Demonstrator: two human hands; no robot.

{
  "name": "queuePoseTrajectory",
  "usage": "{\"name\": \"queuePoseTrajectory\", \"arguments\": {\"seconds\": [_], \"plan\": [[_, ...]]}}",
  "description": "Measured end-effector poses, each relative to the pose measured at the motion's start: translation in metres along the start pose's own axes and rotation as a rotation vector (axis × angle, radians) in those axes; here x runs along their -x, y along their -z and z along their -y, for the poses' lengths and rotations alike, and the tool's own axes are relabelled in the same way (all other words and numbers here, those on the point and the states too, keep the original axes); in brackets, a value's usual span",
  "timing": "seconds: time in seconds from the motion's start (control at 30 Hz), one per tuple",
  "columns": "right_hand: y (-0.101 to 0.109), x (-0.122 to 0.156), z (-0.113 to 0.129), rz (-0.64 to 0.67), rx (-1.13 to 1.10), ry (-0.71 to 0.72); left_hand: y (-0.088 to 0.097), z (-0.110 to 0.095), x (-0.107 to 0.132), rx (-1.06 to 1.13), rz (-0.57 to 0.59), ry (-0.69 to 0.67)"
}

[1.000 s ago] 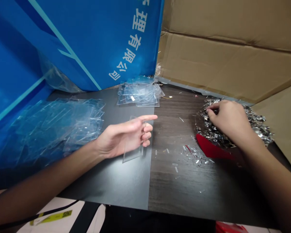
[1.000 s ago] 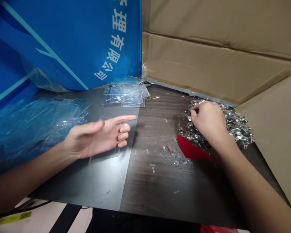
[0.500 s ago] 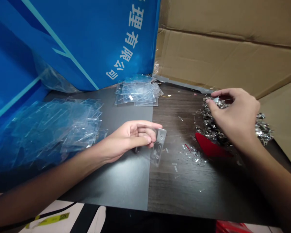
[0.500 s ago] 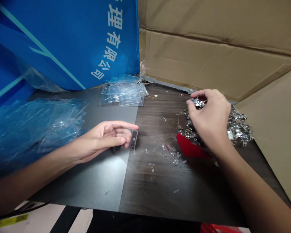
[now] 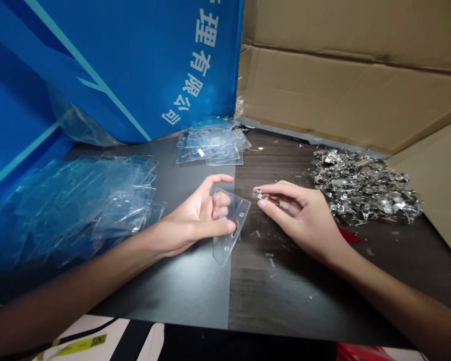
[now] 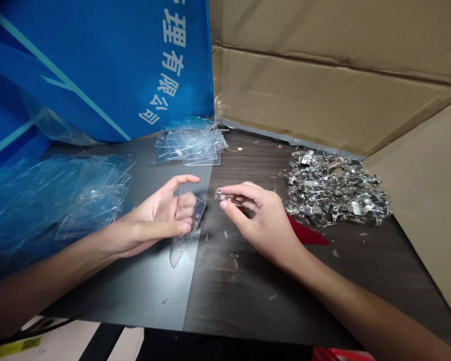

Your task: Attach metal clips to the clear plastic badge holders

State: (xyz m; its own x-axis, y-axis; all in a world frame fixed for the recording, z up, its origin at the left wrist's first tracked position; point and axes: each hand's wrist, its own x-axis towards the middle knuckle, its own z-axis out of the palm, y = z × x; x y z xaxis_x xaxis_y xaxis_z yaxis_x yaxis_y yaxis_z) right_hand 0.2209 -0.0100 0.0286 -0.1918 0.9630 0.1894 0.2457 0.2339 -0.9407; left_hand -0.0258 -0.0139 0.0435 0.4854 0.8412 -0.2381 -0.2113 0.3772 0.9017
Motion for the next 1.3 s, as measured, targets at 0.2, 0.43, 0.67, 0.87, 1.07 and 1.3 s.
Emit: {"name": "queuePoseTrajectory", "arguments": {"seconds": [0.2,0.43,0.67,0.87,1.07,1.3], "plan": [[-0.005,0.011,-0.005,-0.056,0.254,0.269,-0.005,0.002,-0.003,0.000,-0.061,-0.018],[-0.008,0.013,-0.005,-0.010,0.341,0.470,-0.004,0.008,-0.005,0.018,0.013,-0.042],[-0.007,0.014,-0.007,-0.001,0.428,0.693,-0.004,0.010,-0.002,0.057,0.026,-0.012],[-0.005,0.023,-0.003,0.025,0.542,0.788,-0.006,0.007,-0.005,0.059,-0.040,0.031],[0.000,0.031,-0.005,0.069,0.555,0.804,-0.006,0.010,-0.003,-0.088,-0.036,0.008],[0.001,0.030,-0.002,0.033,0.564,0.820,-0.006,0.009,-0.003,-0.167,-0.070,-0.030]]}}
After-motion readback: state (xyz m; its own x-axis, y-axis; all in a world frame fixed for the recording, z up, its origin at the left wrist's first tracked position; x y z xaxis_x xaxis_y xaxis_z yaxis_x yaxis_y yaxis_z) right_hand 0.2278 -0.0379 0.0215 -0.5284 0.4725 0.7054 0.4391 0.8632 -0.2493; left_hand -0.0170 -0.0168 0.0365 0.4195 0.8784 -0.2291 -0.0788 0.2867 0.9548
